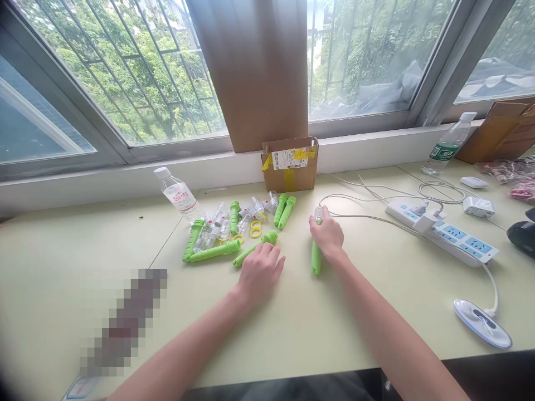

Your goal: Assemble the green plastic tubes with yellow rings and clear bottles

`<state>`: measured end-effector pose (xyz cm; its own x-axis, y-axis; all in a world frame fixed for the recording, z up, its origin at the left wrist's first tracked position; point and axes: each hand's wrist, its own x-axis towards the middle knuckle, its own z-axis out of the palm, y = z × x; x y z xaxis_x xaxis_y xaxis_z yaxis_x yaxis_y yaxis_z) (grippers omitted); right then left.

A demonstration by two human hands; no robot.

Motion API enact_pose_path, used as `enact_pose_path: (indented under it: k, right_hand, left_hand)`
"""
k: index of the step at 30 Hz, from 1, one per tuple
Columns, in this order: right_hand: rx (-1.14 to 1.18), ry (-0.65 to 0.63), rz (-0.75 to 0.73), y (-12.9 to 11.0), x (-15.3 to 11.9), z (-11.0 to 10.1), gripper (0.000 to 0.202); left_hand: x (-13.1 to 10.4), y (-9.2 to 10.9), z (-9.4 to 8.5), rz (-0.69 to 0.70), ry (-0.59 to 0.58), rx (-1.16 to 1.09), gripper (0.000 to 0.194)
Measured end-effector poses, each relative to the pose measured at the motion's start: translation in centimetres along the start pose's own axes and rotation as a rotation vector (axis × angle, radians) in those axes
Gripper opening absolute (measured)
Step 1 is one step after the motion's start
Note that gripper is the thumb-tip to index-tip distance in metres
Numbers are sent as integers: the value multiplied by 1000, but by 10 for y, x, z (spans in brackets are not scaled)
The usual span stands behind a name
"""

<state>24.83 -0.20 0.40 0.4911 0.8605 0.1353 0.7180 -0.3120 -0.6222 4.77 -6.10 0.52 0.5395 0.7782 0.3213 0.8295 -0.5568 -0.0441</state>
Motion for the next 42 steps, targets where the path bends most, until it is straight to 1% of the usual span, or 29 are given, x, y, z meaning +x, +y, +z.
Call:
enact_pose_path:
  k: [3, 7, 10, 13, 15, 17, 21, 24, 28, 32, 37, 42]
  right_hand:
    - [-53, 14, 2, 5, 5, 1, 63]
    - [-110, 36, -36, 7, 7, 2, 58]
    - [-150, 40, -52, 8, 7, 1, 52]
    - [-176, 95, -92, 9, 6, 2, 48]
    - [-179, 151, -160, 8, 3, 4, 45]
    - [-183, 203, -260, 6, 0, 6, 42]
    - [-186, 273, -469, -3, -12, 8, 37]
    - [-162, 291, -571, -11, -22, 8, 35]
    - [-137, 269, -653, -16, -32, 8, 31]
    - [-119, 220, -711, -18, -37, 11, 29]
    - [-93, 157, -786, -20, -42, 14, 27]
    - [-55, 91, -850, -22, -46, 15, 26]
  left_hand:
    - [2, -5, 0, -53, 50, 58, 22]
    - [5, -10, -1, -173, 67, 172, 20]
    - [6, -13, 0, -223, 47, 203, 21]
    - [7, -13, 2, -247, -18, 228, 22]
    - [8, -13, 3, -259, -61, 234, 27]
    - [8, -13, 4, -262, -83, 216, 33]
    - [7, -14, 8, -242, -83, 179, 37]
    - [6, -13, 11, -228, -68, 172, 37]
    - [6, -15, 13, -232, -37, 103, 40]
    - [8, -18, 14, -234, -33, 0, 41]
    - [9, -20, 18, -261, -23, -134, 33]
    - [8, -19, 18, -290, 7, -179, 24]
